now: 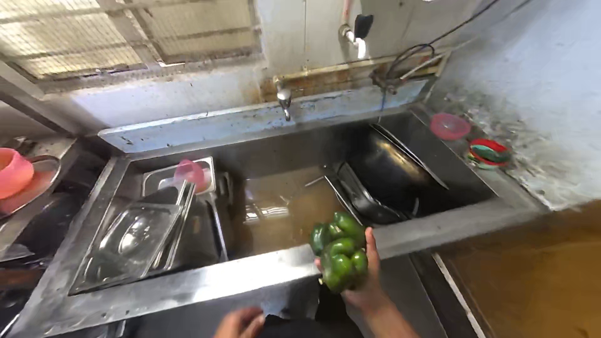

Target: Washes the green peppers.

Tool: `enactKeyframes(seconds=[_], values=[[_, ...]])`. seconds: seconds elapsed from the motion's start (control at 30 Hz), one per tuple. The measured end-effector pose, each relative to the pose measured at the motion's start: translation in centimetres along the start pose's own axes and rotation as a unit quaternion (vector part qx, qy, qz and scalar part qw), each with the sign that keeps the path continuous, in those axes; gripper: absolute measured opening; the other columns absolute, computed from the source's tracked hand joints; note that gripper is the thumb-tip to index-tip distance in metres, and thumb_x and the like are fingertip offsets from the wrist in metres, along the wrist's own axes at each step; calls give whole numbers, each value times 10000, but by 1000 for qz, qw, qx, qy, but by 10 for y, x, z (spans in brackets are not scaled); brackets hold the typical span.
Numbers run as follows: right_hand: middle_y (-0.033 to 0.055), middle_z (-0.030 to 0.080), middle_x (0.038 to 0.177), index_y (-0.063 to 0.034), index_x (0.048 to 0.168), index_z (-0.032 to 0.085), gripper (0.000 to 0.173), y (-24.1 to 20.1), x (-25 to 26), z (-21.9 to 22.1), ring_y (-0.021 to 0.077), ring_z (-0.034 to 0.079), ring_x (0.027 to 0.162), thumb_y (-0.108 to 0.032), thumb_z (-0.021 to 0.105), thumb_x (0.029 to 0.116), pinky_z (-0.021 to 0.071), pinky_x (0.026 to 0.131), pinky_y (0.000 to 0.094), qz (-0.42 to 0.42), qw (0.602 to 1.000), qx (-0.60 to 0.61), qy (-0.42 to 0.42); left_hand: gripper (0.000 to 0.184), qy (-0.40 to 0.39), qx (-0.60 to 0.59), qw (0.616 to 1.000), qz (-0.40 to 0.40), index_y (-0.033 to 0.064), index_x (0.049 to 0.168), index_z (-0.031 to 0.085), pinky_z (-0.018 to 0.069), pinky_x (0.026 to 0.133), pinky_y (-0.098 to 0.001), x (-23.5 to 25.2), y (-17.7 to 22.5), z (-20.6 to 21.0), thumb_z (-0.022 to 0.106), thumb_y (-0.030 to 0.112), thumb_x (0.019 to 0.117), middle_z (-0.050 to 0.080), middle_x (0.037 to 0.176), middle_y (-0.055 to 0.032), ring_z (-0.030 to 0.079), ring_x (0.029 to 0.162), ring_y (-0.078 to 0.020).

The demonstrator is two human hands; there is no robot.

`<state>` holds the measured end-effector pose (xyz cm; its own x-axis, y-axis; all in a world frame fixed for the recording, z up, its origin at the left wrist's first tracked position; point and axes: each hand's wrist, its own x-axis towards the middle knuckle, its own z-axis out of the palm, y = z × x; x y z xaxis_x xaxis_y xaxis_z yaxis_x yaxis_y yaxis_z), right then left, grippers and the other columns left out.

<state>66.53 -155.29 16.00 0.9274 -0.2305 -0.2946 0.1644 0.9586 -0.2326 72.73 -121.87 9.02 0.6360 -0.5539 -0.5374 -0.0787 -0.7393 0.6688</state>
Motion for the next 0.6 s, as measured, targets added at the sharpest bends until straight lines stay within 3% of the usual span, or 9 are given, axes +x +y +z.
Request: enactKeyframes(seconds=[0.07,0.13,0.17,0.23,0.3,0.33,0.43,0.53,0.6], values=[[215,702,1119,-87,1261,628,817,-37,57,4,373,713,982,-787,576,843,603,802,602,23,1000,-5,-2,385,111,39,986,122,81,1204,736,595,911,-473,46,108,-49,570,388,1042,761,1059,-87,732,973,-199],[197,700,1102,-95,1275,596,791,-62,115,9,354,710,972,-784,462,910,601,816,592,34,999,-38,7,361,206,140,946,209,92,1286,694,541,1035,-458,108,209,-107,555,326,1048,710,1236,-96,674,1161,-211],[191,702,1093,-96,1276,596,777,-71,144,10,343,708,971,-770,413,936,598,827,584,39,998,-50,1,391,235,199,926,218,109,1366,646,494,1092,-492,141,255,-135,554,321,1052,650,1358,-117,620,1264,-258],[169,714,1072,-115,1269,610,759,-82,199,8,317,712,963,-762,365,957,600,837,566,49,996,-69,-11,523,279,295,889,212,142,1524,494,451,1106,-582,210,326,-184,571,349,1050,450,1569,-185,518,1376,-385],[156,715,1055,-135,1275,612,767,-85,250,8,301,711,935,-780,355,948,605,803,539,66,993,-95,4,632,286,369,868,169,193,1598,376,447,1084,-618,270,375,-224,583,393,1034,290,1661,-199,471,1403,-442],[141,719,1046,-152,1269,621,770,-83,270,9,289,711,920,-794,354,939,606,782,523,75,991,-109,19,640,268,409,862,137,218,1609,353,451,1063,-632,292,391,-238,569,406,1038,281,1666,-192,485,1382,-452],[67,724,1025,-217,1233,649,743,-77,317,17,231,704,891,-827,378,908,597,730,466,102,983,-143,49,478,196,526,824,73,179,1536,437,556,855,-633,328,414,-258,475,316,1080,492,1471,-219,658,1103,-447],[35,713,1055,-246,1239,631,691,-70,349,25,212,692,920,-810,402,913,588,737,464,103,985,-132,45,452,196,573,795,29,73,1398,511,560,798,-622,343,429,-254,376,399,1115,609,1245,-265,678,1008,-467],[0,713,1072,-274,1254,627,691,-64,368,26,177,692,932,-825,401,904,594,751,440,86,987,-138,18,471,224,561,795,-43,35,1316,556,550,797,-627,351,444,-243,341,404,1117,671,1124,-265,684,1019,-469]])
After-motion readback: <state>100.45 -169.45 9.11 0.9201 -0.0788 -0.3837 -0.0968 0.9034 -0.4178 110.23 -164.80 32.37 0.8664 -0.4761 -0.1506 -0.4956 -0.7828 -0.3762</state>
